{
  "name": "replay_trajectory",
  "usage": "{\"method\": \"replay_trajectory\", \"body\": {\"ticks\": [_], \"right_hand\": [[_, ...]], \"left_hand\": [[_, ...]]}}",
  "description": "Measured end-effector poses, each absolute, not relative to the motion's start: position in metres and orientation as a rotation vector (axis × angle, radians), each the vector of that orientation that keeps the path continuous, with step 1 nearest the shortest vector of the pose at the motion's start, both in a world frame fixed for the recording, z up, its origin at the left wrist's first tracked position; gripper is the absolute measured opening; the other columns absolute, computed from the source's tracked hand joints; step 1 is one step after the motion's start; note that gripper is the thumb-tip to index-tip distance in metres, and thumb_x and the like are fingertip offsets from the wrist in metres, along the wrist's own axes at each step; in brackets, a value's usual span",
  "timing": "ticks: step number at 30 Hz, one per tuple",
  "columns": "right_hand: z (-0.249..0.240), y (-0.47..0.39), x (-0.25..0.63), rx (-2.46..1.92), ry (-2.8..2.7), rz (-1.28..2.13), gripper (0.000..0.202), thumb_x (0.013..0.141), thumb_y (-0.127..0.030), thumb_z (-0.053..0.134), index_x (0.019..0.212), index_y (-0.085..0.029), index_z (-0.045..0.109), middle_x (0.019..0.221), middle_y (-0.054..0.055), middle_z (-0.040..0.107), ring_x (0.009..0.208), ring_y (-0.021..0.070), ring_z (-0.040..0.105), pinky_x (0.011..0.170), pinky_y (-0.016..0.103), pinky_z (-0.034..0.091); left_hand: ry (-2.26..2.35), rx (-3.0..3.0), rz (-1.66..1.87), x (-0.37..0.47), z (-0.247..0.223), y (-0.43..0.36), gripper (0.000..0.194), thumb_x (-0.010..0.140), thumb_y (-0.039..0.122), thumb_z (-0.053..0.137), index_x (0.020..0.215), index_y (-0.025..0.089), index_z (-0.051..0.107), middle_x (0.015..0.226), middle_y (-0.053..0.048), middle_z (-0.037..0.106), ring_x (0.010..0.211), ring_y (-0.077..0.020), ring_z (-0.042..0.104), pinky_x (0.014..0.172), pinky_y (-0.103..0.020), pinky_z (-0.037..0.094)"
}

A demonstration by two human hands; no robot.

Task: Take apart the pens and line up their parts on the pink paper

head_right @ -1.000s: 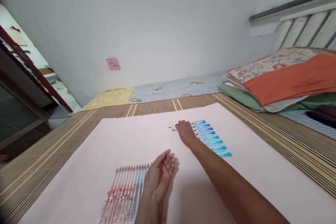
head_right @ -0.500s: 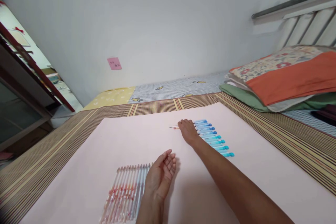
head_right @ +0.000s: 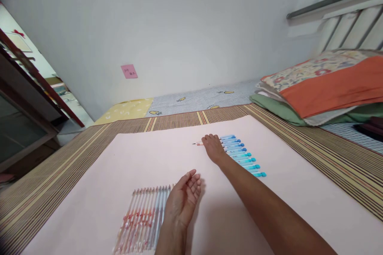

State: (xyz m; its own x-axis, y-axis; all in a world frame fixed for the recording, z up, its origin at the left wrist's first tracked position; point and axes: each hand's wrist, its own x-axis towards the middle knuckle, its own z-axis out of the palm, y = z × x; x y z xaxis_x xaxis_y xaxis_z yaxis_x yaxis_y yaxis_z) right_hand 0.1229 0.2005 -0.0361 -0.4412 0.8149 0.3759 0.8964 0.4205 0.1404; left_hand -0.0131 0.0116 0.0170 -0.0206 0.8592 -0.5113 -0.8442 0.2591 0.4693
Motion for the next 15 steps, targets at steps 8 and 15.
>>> {"method": "replay_trajectory", "body": {"ticks": [8,15], "right_hand": [[-0.0342,0.2005,0.1269,-1.483,-2.441,-0.477,0.025,0.097,-0.007,0.041,0.101,-0.015,0.065,0.102,0.014,0.067,0.098,0.028,0.054,0.083,0.039,0.031],[-0.033,0.201,0.1236,-1.481,-2.446,-0.456,0.024,0.098,-0.008,0.042,0.101,-0.016,0.064,0.104,0.013,0.068,0.1,0.0275,0.054,0.084,0.039,0.03]], "left_hand": [[0.837,0.016,1.357,-0.0129,0.0182,0.0118,0.014,0.092,0.011,0.059,0.089,0.004,0.07,0.072,-0.01,0.072,0.059,-0.0123,0.067,0.055,-0.019,0.053],[0.841,0.022,1.354,-0.0117,0.0167,0.0116,0.014,0.091,0.011,0.059,0.088,0.005,0.071,0.072,-0.01,0.072,0.059,-0.012,0.067,0.056,-0.019,0.054]]}}
